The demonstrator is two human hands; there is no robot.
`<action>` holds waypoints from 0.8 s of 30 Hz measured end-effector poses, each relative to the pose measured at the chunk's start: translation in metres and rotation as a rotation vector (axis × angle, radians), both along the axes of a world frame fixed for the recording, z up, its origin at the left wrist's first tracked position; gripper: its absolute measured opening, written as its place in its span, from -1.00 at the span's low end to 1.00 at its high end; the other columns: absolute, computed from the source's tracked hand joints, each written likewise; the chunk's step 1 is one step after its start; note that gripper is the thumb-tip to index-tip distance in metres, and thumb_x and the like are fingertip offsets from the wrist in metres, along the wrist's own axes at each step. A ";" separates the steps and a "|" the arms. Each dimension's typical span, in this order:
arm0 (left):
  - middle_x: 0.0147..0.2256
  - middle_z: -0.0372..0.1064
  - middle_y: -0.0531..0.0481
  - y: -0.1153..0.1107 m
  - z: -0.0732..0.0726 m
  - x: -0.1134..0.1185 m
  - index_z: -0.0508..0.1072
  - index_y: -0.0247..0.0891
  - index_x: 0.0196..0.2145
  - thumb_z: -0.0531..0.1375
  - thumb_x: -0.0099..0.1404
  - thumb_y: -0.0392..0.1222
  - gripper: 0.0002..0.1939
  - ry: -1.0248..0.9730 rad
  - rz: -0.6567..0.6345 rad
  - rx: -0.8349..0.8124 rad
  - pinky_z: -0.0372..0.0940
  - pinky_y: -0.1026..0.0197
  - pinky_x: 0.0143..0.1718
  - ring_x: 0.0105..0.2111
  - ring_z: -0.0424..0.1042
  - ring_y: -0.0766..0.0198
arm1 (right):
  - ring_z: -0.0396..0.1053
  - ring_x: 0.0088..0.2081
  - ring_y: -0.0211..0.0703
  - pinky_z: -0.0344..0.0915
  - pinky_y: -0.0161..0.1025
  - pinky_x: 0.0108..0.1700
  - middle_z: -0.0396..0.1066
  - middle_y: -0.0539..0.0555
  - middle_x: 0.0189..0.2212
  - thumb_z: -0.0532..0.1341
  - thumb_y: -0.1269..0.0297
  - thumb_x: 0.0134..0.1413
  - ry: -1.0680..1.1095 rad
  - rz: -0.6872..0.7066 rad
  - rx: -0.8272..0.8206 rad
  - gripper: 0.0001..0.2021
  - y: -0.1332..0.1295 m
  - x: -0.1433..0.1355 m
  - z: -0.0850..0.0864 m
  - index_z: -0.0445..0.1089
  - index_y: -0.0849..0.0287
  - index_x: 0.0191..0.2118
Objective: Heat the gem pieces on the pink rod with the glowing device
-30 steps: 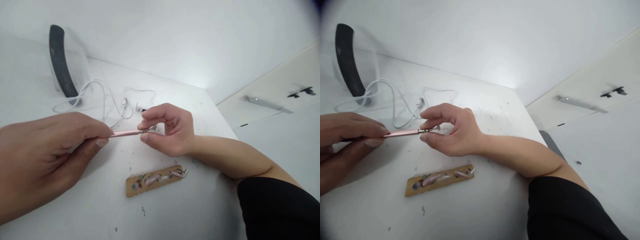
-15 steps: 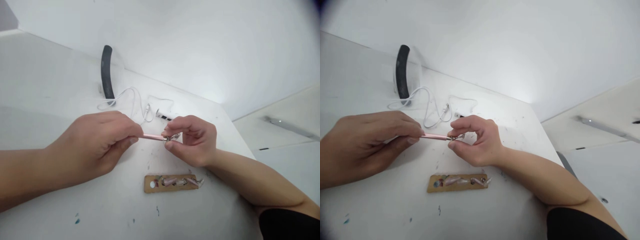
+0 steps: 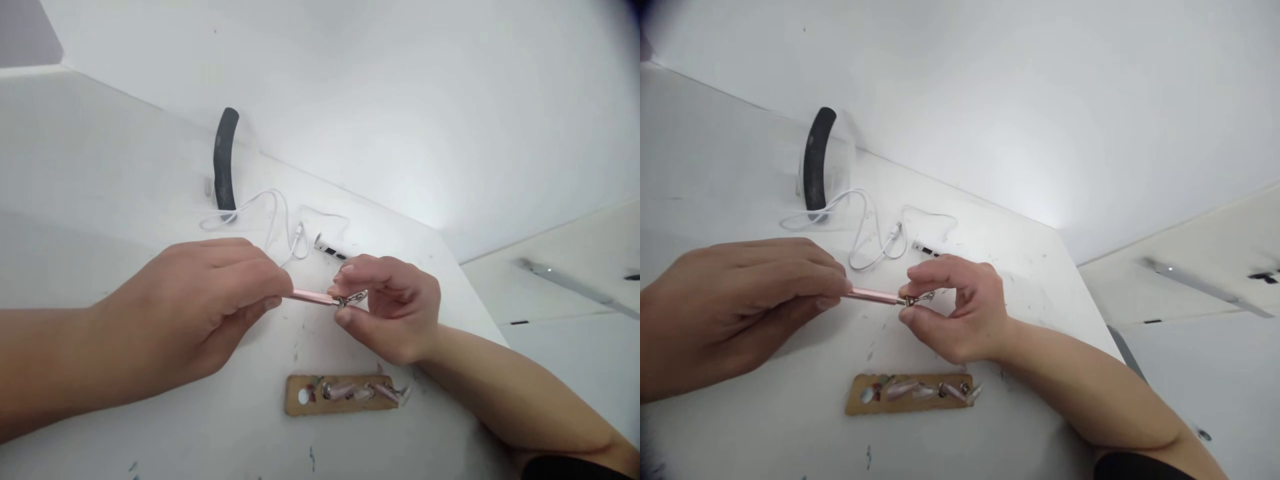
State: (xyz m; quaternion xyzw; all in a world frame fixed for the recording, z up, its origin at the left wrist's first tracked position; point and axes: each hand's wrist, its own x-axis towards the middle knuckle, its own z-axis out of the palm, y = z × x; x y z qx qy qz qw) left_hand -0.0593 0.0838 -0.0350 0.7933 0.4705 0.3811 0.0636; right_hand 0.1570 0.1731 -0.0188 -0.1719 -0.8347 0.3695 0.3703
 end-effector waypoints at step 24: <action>-0.43 0.40 0.03 0.004 -0.002 -0.002 0.42 -0.17 -0.32 -0.03 0.24 -0.39 -0.74 -0.009 -0.089 -0.023 0.23 0.31 -0.47 -0.44 0.36 0.32 | 0.39 -0.44 -0.09 0.37 -0.09 -0.41 0.51 0.06 -0.48 0.25 0.63 -0.31 -0.041 0.083 -0.027 -0.54 0.003 -0.001 0.006 0.45 0.08 -0.20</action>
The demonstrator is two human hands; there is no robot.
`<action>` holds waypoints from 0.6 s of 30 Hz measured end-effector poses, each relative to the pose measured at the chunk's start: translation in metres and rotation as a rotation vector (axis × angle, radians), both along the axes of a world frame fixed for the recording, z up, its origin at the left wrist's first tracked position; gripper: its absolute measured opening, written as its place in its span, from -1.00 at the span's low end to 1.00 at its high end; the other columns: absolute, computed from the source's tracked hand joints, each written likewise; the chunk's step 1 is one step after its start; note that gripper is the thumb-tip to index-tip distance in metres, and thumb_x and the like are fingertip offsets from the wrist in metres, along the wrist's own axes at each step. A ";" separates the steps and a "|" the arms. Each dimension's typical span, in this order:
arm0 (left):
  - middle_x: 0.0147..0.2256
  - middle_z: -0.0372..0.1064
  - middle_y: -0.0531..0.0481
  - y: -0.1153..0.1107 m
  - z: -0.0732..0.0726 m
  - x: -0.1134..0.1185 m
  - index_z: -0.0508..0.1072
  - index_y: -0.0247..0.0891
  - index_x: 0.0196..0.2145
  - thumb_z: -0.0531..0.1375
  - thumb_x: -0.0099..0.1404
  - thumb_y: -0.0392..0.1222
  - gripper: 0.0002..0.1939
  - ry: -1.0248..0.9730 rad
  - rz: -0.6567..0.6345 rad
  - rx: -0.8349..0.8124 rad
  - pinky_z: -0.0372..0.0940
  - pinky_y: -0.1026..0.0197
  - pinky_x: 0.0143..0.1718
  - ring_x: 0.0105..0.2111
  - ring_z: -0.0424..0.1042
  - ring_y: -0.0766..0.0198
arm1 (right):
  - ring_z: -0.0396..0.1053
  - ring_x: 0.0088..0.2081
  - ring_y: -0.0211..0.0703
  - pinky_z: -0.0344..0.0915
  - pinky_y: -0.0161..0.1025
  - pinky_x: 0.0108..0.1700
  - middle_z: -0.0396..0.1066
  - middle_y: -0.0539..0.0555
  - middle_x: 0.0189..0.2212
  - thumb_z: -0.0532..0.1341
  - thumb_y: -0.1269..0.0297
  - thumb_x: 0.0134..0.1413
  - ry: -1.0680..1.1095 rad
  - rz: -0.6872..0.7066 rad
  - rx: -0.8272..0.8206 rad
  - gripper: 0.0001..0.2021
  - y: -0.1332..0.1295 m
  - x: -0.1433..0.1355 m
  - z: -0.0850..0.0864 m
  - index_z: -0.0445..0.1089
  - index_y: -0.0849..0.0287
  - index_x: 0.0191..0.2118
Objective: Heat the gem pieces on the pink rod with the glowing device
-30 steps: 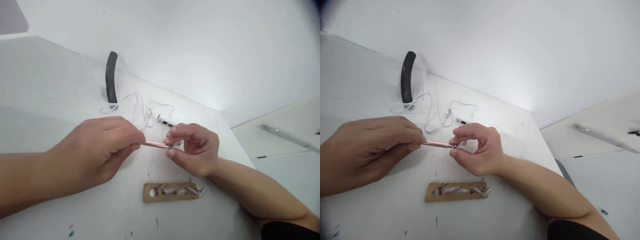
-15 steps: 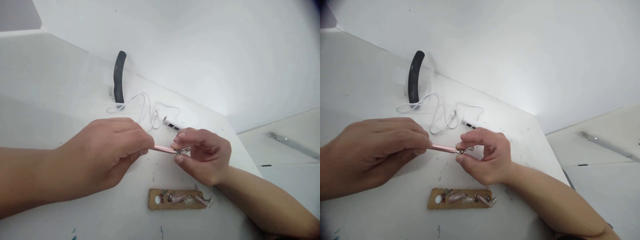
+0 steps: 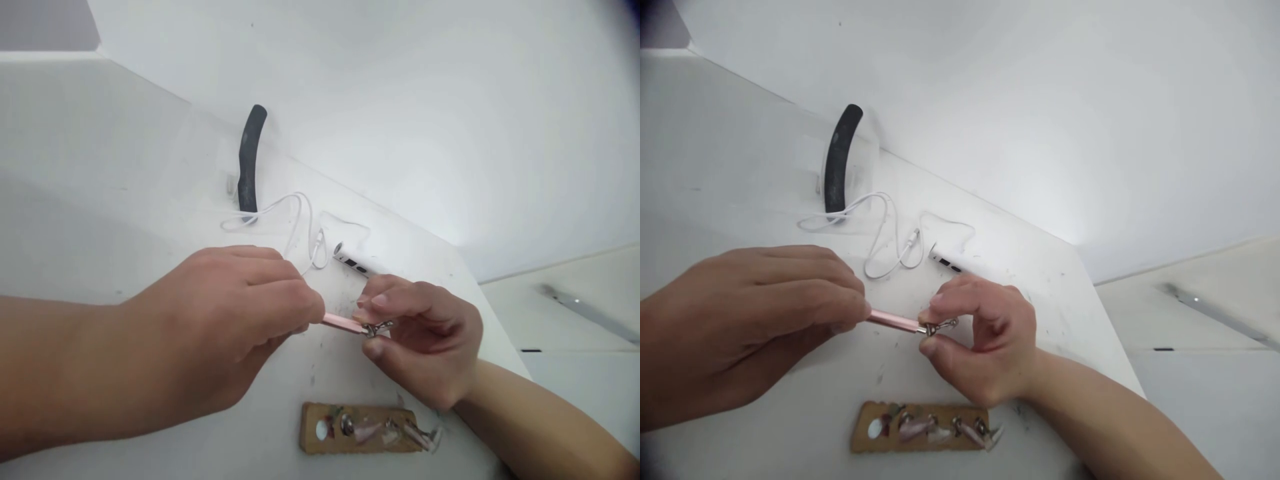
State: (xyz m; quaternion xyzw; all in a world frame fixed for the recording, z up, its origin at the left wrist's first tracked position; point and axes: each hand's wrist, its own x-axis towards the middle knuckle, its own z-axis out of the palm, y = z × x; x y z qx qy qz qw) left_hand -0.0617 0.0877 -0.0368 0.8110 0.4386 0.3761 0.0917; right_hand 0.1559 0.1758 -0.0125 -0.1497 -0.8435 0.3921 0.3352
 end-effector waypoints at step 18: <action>-0.44 0.39 0.03 0.009 -0.002 0.001 0.41 -0.22 -0.37 -0.02 0.29 -0.25 -0.78 -0.045 0.167 -0.017 0.19 0.28 -0.46 -0.45 0.34 0.31 | 0.40 -0.39 -0.11 0.35 -0.09 -0.31 0.51 0.05 -0.46 0.24 0.66 -0.30 -0.030 -0.021 0.017 -0.53 -0.003 0.009 0.006 0.41 0.11 -0.17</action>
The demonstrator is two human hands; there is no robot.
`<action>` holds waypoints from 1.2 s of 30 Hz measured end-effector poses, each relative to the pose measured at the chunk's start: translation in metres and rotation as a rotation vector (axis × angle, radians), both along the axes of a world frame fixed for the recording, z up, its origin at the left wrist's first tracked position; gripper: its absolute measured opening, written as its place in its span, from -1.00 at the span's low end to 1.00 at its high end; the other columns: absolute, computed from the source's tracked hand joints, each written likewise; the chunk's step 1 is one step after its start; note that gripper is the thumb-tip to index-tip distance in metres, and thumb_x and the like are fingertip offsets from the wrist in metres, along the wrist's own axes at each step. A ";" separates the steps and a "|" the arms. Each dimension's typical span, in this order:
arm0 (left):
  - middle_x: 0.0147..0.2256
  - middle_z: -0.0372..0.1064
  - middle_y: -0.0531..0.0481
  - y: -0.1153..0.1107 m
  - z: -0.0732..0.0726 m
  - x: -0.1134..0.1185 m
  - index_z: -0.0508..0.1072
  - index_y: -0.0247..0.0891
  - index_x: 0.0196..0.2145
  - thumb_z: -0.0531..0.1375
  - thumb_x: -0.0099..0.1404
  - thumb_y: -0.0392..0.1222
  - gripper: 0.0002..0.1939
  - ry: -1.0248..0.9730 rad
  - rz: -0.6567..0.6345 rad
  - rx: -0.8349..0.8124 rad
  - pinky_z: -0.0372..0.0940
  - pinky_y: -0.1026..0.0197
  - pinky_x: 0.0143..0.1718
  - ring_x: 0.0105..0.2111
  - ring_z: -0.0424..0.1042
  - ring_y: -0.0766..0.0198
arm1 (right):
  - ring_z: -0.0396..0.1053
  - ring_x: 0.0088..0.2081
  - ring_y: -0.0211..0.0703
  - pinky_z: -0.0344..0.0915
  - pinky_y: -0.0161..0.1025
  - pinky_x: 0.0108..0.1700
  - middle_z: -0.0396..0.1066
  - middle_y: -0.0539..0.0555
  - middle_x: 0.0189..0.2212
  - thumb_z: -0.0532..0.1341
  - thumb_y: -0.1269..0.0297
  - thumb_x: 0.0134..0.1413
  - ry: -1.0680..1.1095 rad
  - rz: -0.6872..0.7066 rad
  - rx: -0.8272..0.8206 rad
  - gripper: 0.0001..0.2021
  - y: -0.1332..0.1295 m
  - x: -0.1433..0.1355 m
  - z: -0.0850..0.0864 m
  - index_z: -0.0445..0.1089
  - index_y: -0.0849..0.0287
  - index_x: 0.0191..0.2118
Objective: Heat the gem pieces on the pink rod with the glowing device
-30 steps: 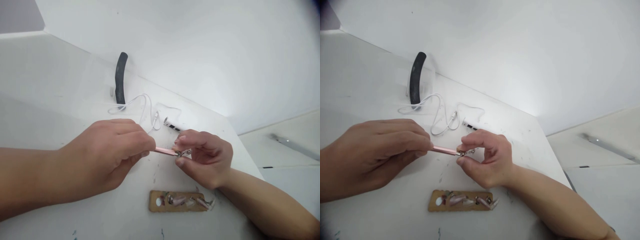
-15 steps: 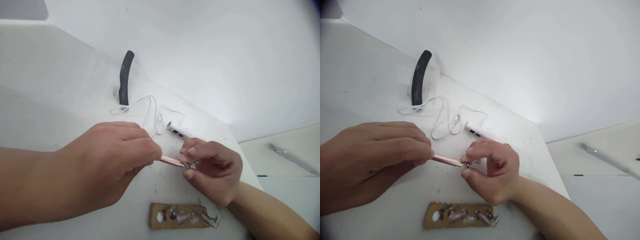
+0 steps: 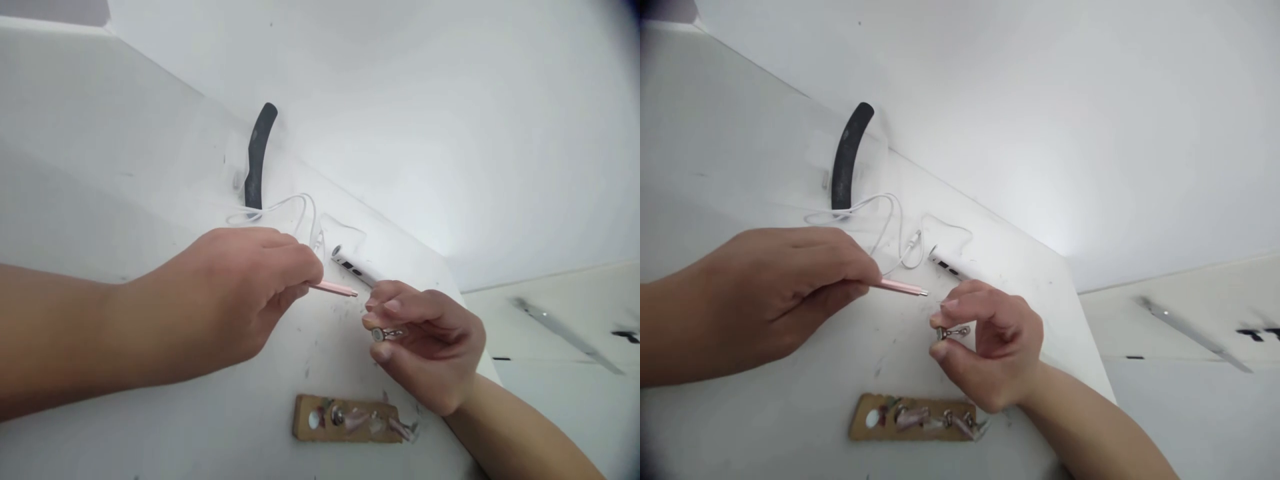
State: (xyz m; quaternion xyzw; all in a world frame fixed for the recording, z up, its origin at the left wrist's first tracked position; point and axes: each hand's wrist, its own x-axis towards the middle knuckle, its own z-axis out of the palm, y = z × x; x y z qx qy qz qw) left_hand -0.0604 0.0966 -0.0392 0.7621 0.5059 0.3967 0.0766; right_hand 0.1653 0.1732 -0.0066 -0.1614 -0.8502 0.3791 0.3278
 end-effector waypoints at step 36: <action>-0.48 0.31 0.01 0.002 0.000 -0.006 0.29 -0.27 -0.43 0.02 0.18 -0.34 -0.92 -0.007 -0.010 -0.058 -0.04 0.26 -0.55 -0.53 0.19 0.34 | 0.36 -0.12 -0.01 0.07 0.00 0.00 0.49 0.02 -0.47 0.20 0.48 -0.09 -1.110 -0.017 0.738 -0.65 -0.086 -0.044 0.039 0.30 0.16 -0.10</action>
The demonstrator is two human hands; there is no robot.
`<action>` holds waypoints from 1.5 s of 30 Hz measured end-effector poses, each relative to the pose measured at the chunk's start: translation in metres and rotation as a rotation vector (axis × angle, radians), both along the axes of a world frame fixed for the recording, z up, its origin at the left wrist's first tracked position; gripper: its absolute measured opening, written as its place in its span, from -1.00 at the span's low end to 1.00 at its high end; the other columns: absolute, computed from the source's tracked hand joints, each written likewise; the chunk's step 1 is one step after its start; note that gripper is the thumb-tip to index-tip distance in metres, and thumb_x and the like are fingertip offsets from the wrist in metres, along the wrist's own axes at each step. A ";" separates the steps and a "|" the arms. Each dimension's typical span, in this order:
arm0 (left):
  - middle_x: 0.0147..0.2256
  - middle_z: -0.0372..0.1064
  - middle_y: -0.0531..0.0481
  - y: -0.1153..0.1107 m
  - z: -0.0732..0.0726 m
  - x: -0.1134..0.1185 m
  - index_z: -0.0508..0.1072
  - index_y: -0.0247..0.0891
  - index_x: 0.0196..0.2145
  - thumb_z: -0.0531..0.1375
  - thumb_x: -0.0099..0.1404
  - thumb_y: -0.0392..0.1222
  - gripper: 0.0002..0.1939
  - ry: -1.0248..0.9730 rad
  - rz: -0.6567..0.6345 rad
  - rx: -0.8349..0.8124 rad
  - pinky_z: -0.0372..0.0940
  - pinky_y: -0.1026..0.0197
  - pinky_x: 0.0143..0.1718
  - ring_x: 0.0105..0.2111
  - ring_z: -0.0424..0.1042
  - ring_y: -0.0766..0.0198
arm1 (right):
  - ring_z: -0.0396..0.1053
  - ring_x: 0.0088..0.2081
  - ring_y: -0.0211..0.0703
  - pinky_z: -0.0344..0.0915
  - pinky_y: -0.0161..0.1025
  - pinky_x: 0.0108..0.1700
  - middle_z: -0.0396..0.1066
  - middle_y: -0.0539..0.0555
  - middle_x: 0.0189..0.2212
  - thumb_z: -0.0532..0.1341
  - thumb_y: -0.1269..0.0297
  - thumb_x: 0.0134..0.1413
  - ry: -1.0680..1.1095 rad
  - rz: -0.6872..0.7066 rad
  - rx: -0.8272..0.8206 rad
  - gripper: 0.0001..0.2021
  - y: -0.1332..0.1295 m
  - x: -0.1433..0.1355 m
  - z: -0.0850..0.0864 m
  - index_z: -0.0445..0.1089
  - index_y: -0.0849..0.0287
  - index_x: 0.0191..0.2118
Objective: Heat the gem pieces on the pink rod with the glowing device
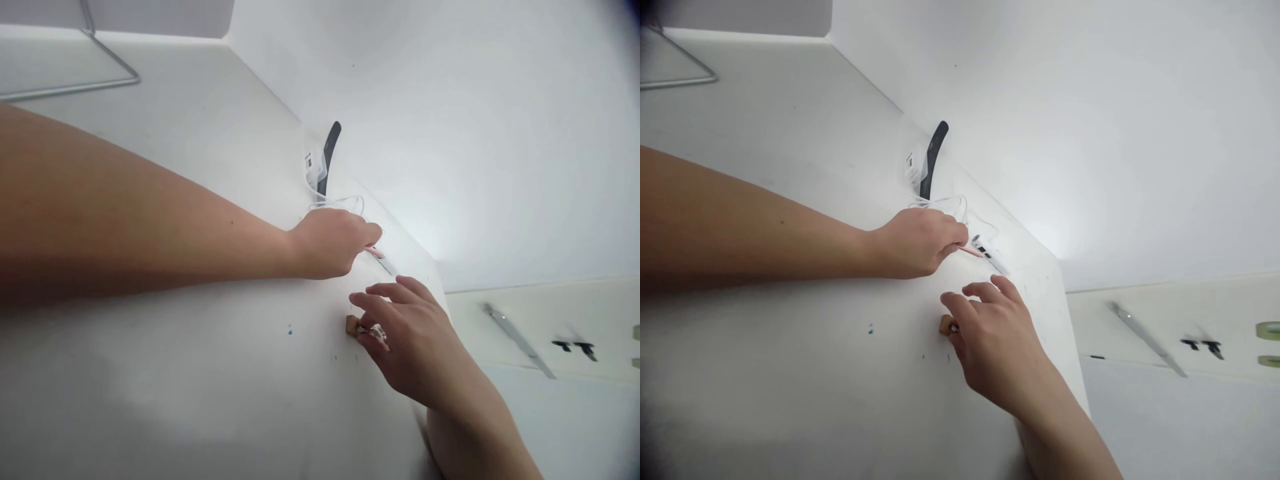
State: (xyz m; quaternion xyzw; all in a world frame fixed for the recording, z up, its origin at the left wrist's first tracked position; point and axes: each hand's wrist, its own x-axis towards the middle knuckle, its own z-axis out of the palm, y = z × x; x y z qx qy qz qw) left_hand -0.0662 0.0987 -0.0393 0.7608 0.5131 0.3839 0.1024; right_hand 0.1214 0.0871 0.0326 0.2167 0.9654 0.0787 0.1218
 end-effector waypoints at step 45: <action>-0.49 0.34 -0.02 0.001 -0.003 0.000 0.29 -0.28 -0.42 0.04 0.15 -0.35 -0.93 -0.021 -0.010 0.008 -0.07 0.22 -0.56 -0.53 0.23 0.30 | 0.16 -0.59 -0.31 0.16 -0.19 -0.22 0.21 -0.09 -0.69 0.12 0.50 0.01 0.027 0.158 -0.162 -0.78 0.008 -0.009 0.001 0.27 0.15 -0.59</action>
